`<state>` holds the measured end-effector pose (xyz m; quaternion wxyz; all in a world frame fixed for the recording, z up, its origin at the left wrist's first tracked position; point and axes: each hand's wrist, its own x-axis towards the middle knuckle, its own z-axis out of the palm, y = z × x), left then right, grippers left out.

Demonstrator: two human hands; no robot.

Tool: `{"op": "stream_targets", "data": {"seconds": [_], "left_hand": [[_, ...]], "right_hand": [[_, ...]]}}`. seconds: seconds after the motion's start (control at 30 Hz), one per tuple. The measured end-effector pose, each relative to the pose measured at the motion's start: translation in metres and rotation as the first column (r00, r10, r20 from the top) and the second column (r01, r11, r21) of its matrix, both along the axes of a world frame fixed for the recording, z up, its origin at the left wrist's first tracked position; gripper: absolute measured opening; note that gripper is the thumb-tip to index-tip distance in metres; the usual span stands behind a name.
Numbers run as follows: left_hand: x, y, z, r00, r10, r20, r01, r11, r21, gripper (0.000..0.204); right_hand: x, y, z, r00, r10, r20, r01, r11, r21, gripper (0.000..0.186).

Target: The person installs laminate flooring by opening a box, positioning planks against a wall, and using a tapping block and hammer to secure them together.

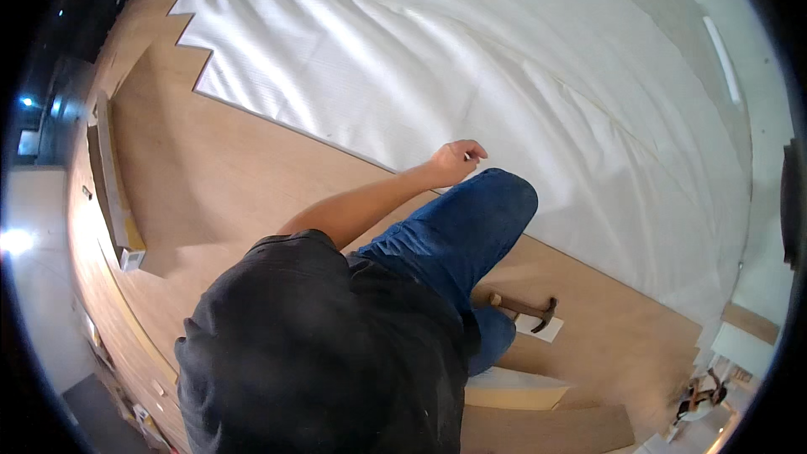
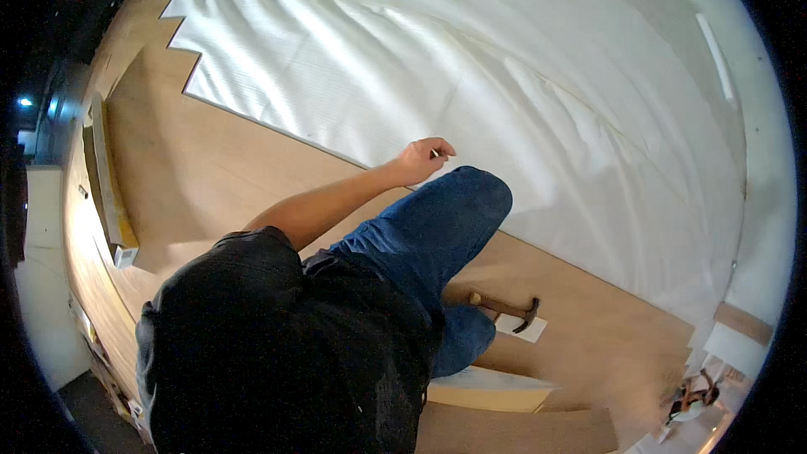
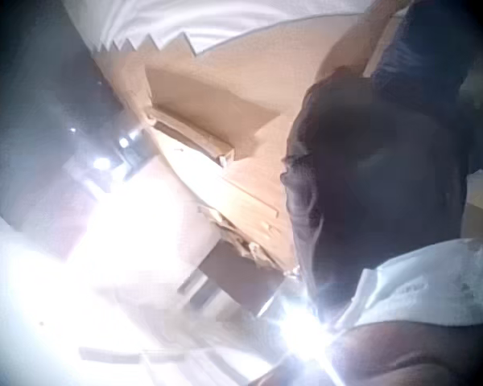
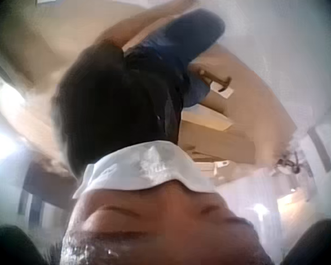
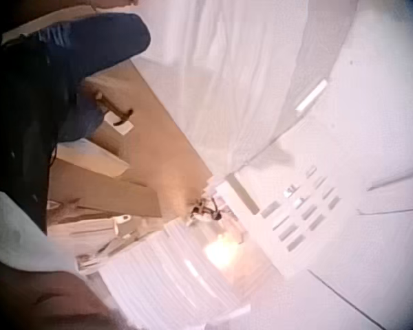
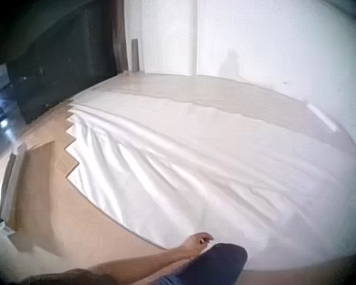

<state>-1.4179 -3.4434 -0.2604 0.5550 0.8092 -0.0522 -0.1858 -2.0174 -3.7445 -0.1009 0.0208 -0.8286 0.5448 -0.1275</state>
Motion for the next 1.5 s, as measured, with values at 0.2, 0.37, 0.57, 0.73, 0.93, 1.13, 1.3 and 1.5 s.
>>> {"op": "stream_targets", "data": {"seconds": [0.2, 0.37, 0.57, 0.73, 0.93, 1.13, 1.3, 1.5], "left_hand": [[-0.022, -0.041, 0.073, 0.979, -0.119, 0.163, 0.156, 0.958, -0.24, 0.023], [-0.086, -0.071, 0.158, 0.757, -0.644, 0.114, 0.633, 0.678, -0.373, 0.054], [-0.118, -0.099, 0.215, 0.793, -0.607, 0.057, 0.284, 0.285, -0.915, 0.077], [-0.135, 0.0, 0.254, 0.933, -0.302, -0.197, -0.172, 0.107, -0.979, 0.059], [-0.126, 0.128, 0.323, 0.976, 0.137, -0.168, -0.198, 0.251, -0.948, 0.066], [-0.102, 0.275, 0.34, 0.877, 0.45, -0.166, -0.36, 0.388, -0.848, 0.06], [-0.041, 0.45, 0.221, 0.713, 0.641, -0.283, -0.637, 0.424, -0.644, 0.042], [-0.031, 0.552, 0.008, 0.572, 0.734, -0.366, -0.82, 0.519, -0.241, 0.051]], "right_hand": [[0.11, -0.078, 0.12, 0.963, 0.255, 0.082, -0.218, 0.925, -0.312, 0.039], [0.211, -0.12, 0.235, 0.799, 0.596, 0.08, -0.469, 0.701, -0.537, 0.044], [0.394, -0.025, 0.307, 0.577, 0.636, 0.512, -0.813, 0.39, 0.431, 0.078], [0.487, 0.09, 0.278, 0.151, 0.808, 0.569, -0.961, -0.016, 0.277, 0.041], [0.55, 0.075, 0.237, 0.095, 0.975, 0.203, -0.995, 0.087, 0.049, 0.035], [0.605, 0.163, 0.138, 0.105, 0.933, 0.345, -0.986, 0.051, 0.161, 0.055], [0.648, 0.223, 0.08, -0.057, 0.99, 0.131, -0.996, -0.048, -0.07, 0.056], [0.745, 0.318, -0.071, -0.148, 0.988, -0.046, -0.982, -0.141, 0.129, 0.056]]}}
